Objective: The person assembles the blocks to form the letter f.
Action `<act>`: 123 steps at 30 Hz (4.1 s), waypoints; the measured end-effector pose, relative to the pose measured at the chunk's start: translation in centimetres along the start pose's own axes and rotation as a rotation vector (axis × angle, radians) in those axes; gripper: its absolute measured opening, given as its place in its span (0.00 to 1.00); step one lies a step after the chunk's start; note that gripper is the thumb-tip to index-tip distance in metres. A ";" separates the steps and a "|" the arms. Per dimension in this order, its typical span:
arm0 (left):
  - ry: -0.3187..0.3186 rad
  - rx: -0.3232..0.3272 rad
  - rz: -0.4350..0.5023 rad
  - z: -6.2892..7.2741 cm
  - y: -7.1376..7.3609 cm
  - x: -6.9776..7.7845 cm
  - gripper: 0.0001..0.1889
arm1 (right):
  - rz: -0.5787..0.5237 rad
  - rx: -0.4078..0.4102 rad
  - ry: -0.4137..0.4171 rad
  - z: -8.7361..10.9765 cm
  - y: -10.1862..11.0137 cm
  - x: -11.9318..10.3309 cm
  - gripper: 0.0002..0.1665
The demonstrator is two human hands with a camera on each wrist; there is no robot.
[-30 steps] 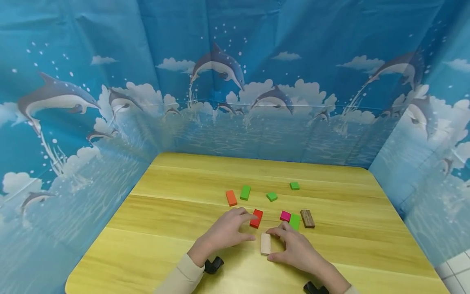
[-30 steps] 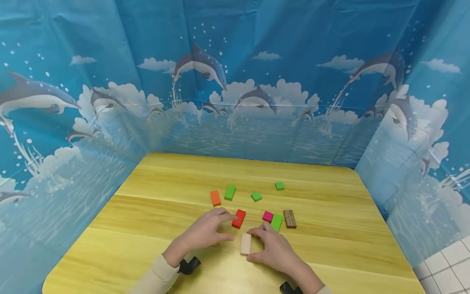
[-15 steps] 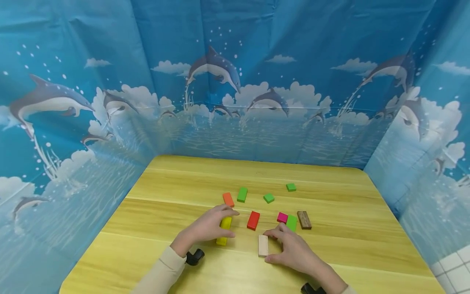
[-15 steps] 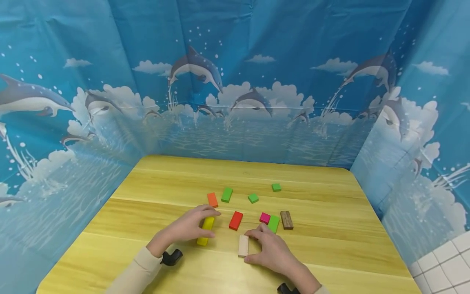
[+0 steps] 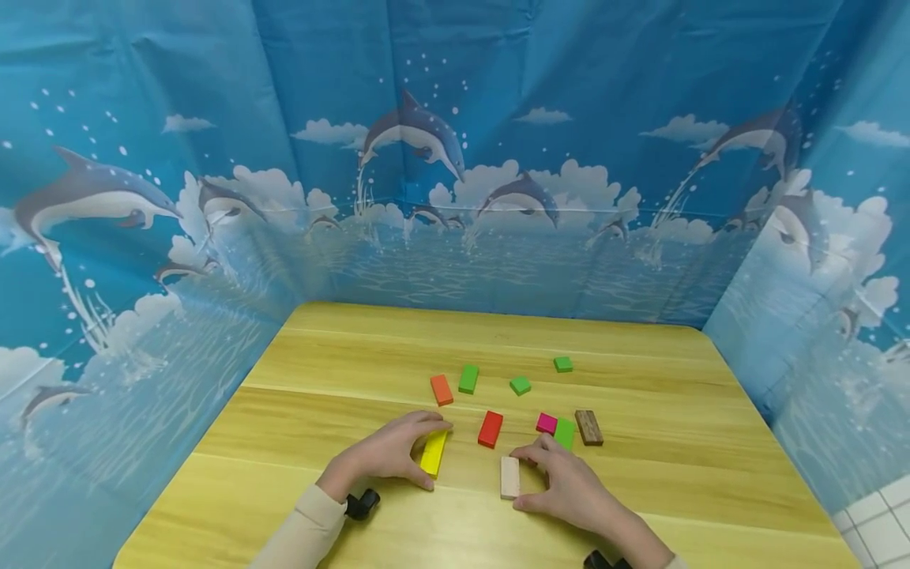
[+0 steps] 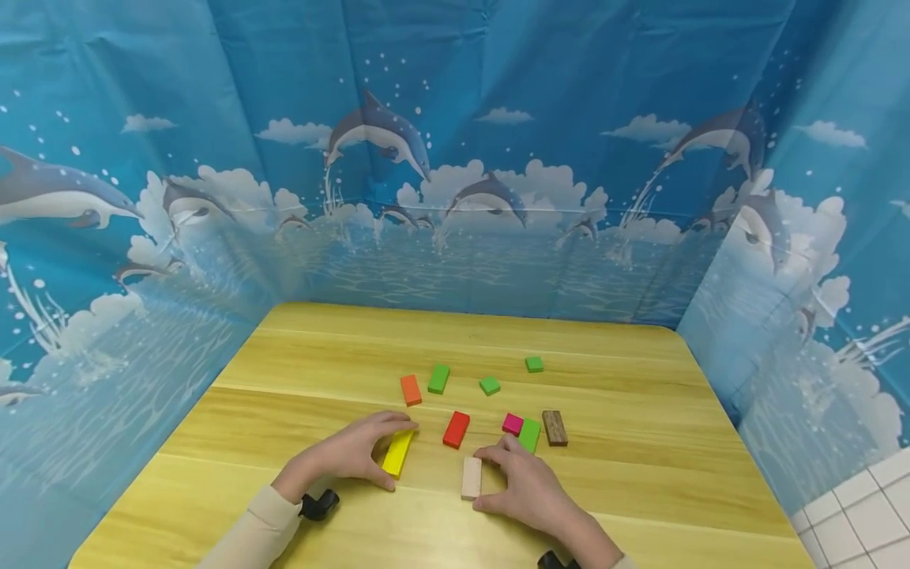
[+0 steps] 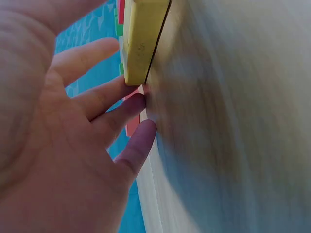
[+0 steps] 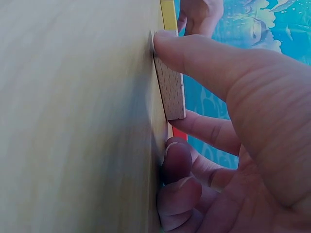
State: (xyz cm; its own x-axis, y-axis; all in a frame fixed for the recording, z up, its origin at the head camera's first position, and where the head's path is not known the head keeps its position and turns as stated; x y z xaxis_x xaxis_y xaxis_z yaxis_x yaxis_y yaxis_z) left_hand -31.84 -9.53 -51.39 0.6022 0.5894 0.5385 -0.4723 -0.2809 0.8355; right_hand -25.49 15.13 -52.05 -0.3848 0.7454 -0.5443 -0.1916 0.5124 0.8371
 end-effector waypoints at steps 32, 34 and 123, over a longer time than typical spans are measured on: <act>0.026 0.039 -0.069 -5.8 -1.0 2.5 0.44 | 0.033 -0.009 0.009 0.0 -0.2 -0.3 0.40; 0.019 0.044 -0.072 -6.5 -1.1 2.9 0.44 | 0.036 -0.006 0.007 0.1 -0.1 -0.4 0.40; -0.070 -0.071 -0.150 -7.0 -4.9 7.9 0.51 | 0.034 0.256 -0.116 1.4 8.7 6.1 0.27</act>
State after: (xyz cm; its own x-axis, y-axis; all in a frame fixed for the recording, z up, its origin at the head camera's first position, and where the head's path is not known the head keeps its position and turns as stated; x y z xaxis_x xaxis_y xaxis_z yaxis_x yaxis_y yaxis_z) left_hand -29.29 1.79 -52.02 0.7115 0.5657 0.4168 -0.4166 -0.1382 0.8985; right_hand -28.21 24.79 -48.14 -0.2780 0.8005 -0.5309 0.0593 0.5659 0.8223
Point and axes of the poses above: each hand's wrist, its own z-axis away from the middle knuckle, its own y-axis out of the back of the hand, x = y × z, the point moved 8 cm from there along -z, towards the middle knuckle, and after that the axes turned 4 degrees about -x, right-handed, at the moved point
